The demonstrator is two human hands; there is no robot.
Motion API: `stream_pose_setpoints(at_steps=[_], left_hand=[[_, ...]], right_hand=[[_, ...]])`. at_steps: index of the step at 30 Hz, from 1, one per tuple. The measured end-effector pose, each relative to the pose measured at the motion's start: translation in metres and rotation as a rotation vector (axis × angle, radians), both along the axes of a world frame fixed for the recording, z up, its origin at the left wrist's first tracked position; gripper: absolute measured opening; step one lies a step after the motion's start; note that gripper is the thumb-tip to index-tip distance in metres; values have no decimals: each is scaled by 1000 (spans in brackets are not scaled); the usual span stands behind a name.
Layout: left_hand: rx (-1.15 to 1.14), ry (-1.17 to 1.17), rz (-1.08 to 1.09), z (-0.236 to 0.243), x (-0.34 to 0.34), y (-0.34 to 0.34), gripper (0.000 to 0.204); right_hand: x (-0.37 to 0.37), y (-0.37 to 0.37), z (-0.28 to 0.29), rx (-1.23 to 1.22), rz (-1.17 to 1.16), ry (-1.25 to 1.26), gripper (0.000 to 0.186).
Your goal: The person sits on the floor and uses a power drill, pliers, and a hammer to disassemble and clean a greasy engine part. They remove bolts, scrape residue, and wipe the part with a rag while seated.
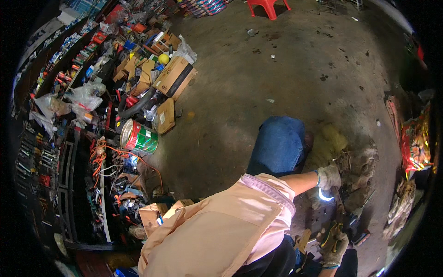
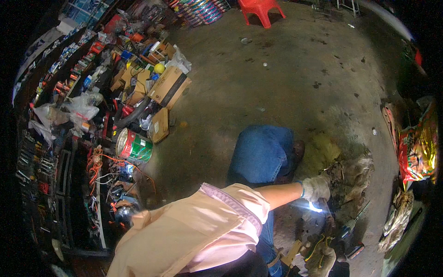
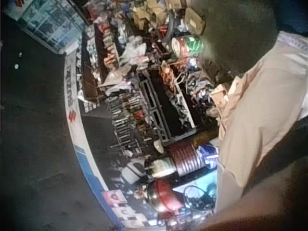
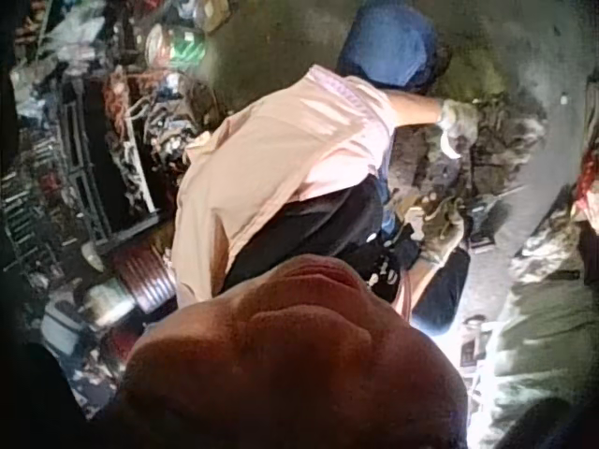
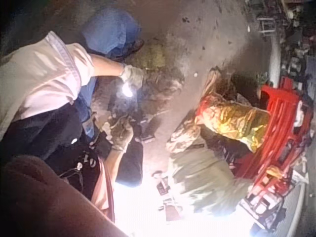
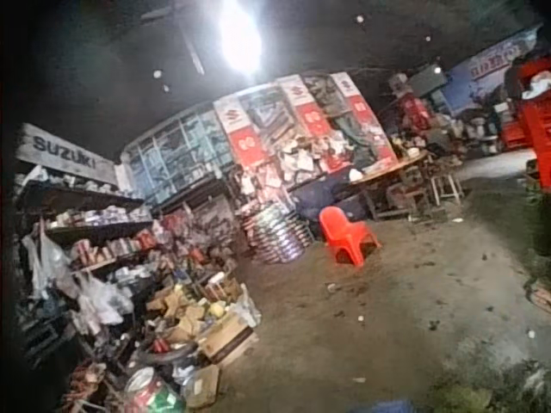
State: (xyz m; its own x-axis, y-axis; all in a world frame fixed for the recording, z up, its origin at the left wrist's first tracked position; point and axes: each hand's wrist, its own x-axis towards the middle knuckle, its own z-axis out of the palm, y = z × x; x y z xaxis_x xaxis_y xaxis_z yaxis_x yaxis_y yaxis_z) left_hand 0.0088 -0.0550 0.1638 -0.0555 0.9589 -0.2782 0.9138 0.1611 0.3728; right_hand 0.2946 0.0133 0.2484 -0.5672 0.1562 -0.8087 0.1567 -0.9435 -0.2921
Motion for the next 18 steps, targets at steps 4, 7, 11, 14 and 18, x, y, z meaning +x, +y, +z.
stream_pose_setpoints(at_steps=[4,7,11,14,18], left_hand=[[-66,26,-25,-4,4,3,7],[-67,23,-46,8,1,-3,12],[-200,-20,174,27,-2,-12,16],[-210,-9,27,22,-5,-10,19],[-104,147,-89,-11,12,-1,22]], right_hand=[[7,3,-5,-59,-31,73,39],[7,3,-4,-511,-133,101,24],[7,7,-4,-529,-15,127,20],[15,9,-13,-17,212,-159,20],[24,6,-34,1661,1856,296,38]])
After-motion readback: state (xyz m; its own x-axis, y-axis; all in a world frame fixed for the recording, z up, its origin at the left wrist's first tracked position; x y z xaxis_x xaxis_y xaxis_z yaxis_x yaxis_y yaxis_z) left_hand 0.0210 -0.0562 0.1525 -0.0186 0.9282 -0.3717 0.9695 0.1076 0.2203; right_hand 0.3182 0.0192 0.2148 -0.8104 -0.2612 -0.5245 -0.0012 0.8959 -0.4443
